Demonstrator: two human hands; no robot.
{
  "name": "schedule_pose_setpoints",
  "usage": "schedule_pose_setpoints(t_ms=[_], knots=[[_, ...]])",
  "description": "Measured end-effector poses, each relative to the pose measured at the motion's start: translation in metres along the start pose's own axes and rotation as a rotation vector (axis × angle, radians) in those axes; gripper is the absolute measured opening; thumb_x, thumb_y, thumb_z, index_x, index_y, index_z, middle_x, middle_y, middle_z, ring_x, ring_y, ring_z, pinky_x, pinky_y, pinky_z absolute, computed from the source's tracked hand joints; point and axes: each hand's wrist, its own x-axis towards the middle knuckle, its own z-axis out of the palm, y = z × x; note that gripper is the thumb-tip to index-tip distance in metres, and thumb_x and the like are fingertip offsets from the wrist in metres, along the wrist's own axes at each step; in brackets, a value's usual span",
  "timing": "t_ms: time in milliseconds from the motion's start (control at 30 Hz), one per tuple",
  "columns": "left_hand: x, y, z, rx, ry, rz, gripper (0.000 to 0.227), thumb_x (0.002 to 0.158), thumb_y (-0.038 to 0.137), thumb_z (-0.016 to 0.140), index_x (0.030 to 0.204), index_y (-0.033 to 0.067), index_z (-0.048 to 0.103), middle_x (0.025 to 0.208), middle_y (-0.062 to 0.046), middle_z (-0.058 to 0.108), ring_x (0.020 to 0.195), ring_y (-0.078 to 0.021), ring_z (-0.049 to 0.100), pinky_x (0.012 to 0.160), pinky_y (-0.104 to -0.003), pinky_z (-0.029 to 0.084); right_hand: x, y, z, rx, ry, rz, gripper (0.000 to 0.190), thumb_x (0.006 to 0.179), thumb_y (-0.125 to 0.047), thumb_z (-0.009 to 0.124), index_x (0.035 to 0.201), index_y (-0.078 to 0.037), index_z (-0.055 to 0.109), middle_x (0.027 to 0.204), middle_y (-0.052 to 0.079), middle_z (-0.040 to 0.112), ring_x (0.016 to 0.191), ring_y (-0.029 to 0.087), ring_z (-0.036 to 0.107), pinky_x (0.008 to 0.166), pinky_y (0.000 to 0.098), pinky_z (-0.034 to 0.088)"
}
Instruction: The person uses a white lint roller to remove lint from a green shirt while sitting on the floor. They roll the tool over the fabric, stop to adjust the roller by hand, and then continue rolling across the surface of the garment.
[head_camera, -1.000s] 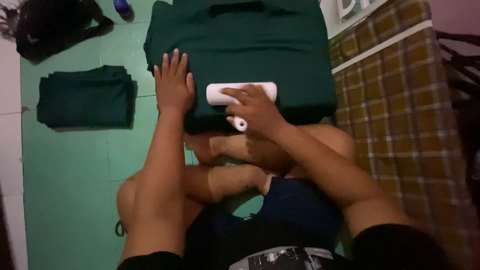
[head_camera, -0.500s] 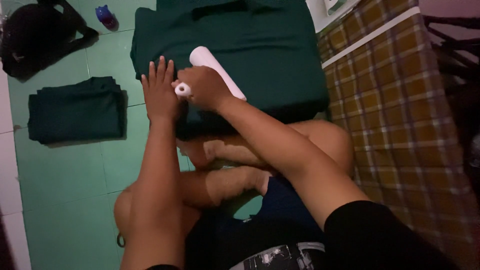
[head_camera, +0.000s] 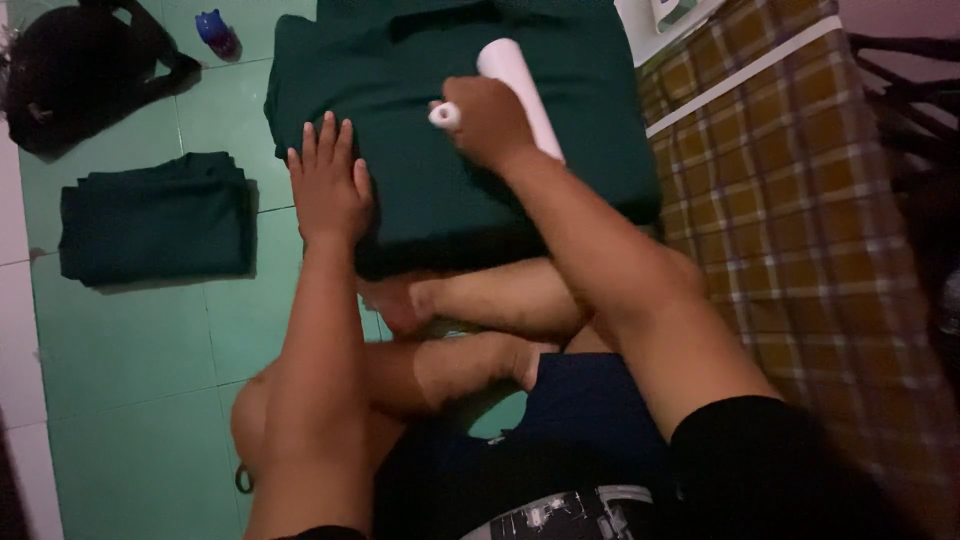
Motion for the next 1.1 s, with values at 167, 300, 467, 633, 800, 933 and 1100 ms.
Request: schedule_pose_setpoints(t_ms=[167,300,467,633,800,933,1100], knots=[[-0.001,-0.008,0.01,0.017,0.021,0.008,0.056,0.108,0.03,0.041,0.162,0.0141,0.037,0.17,-0.008,0.027,0.156,-0.0346,0.018,0.123,-0.059,0.015,-0.01,0.027,-0.048,-0.058,-0.118,0.198,0.022,0.108,-0.027,0.063,0.091,-0.013,0.059,0.084,0.011,0.066,0.072,0.03,0.063,0.062,0.0438,0.046],[0.0,-0.003,0.006,0.005,0.002,-0.001,0.057,0.107,0.029,0.042,0.162,0.0149,0.035,0.17,-0.008,0.026,0.156,-0.0345,0.017,0.124,-0.058,0.014,-0.029,0.08,-0.065,-0.305,-0.187,0.2,0.013,0.095,-0.015,0.076,0.093,-0.012,0.063,0.09,0.012,0.07,0.076,0.032,0.067,0.062,0.0431,0.051],[-0.001,0.0,0.001,0.012,-0.012,-0.014,0.057,0.108,0.031,0.038,0.162,0.0148,0.035,0.17,-0.008,0.025,0.157,-0.0334,0.015,0.124,-0.057,0.012,-0.032,0.109,-0.067,-0.39,-0.151,0.144,0.023,0.107,-0.028,0.071,0.092,-0.013,0.063,0.085,0.011,0.069,0.07,0.032,0.065,0.056,0.0418,0.047],[0.0,0.002,0.002,0.049,-0.033,-0.008,0.057,0.109,0.031,0.037,0.164,0.0164,0.03,0.172,-0.007,0.019,0.158,-0.032,0.013,0.125,-0.055,0.011,-0.011,-0.004,-0.057,-0.192,-0.031,0.13,0.013,0.105,-0.022,0.067,0.102,-0.01,0.064,0.093,0.011,0.066,0.079,0.025,0.063,0.075,0.0383,0.05],[0.004,-0.028,0.039,0.092,0.144,0.088,0.055,0.108,0.031,0.046,0.161,0.014,0.043,0.168,-0.011,0.032,0.152,-0.0402,0.028,0.12,-0.067,0.025,-0.021,-0.084,0.012,0.048,0.006,-0.215,0.017,0.09,-0.026,0.065,0.087,-0.011,0.057,0.074,0.01,0.059,0.07,0.037,0.063,0.065,0.0489,0.05],[0.005,-0.025,0.034,0.104,0.109,0.063,0.056,0.109,0.033,0.043,0.162,0.0167,0.041,0.17,-0.007,0.029,0.154,-0.0375,0.026,0.122,-0.065,0.022,-0.029,-0.057,0.022,0.103,0.072,-0.172,0.03,0.101,-0.038,0.057,0.083,-0.014,0.054,0.07,0.008,0.055,0.067,0.036,0.062,0.063,0.0472,0.049],[0.003,-0.014,0.027,0.118,0.029,-0.031,0.054,0.111,0.036,0.038,0.163,0.0217,0.04,0.171,-0.004,0.029,0.156,-0.0334,0.024,0.124,-0.061,0.016,-0.045,0.001,-0.047,0.071,0.06,-0.013,0.034,0.11,-0.038,0.055,0.087,-0.013,0.054,0.073,0.008,0.055,0.071,0.038,0.062,0.069,0.0455,0.049]])
